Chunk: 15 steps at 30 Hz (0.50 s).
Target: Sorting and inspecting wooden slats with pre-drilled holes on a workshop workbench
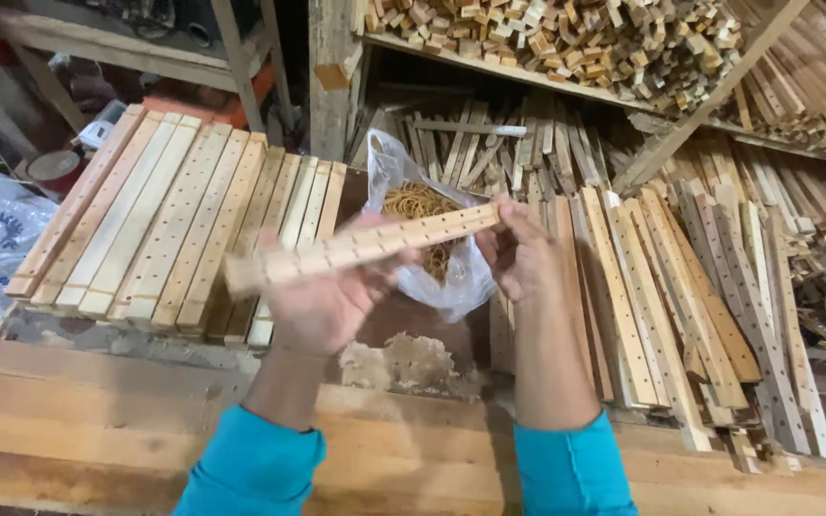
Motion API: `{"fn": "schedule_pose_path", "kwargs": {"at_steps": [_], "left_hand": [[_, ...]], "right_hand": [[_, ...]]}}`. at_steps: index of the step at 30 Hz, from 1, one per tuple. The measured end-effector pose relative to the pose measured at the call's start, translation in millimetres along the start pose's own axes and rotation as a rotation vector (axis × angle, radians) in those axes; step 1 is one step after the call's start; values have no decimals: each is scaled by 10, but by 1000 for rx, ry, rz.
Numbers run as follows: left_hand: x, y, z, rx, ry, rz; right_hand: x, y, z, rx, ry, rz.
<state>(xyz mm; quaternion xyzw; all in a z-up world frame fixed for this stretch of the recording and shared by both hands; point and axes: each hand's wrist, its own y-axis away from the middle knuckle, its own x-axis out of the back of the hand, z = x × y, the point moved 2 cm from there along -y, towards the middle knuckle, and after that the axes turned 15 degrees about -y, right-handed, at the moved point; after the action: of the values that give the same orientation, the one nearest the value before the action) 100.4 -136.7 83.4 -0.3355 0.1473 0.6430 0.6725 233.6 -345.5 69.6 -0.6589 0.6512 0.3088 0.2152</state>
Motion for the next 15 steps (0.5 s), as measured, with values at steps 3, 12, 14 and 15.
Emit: {"fn": "schedule_pose_path", "kwargs": {"at_steps": [3,12,14,15], "left_hand": [[155,27,80,-198,36,401],[744,-63,-35,-390,10,756],[708,-6,69,-363,-67,727],[683,10,128,-332,-150,683]], "right_hand": [[444,-232,247,-28,-93,1],[64,1171,304,-363,144,-205],[265,1264,624,-384,125,-221],[364,1318,786,-394,94,-234]]}}
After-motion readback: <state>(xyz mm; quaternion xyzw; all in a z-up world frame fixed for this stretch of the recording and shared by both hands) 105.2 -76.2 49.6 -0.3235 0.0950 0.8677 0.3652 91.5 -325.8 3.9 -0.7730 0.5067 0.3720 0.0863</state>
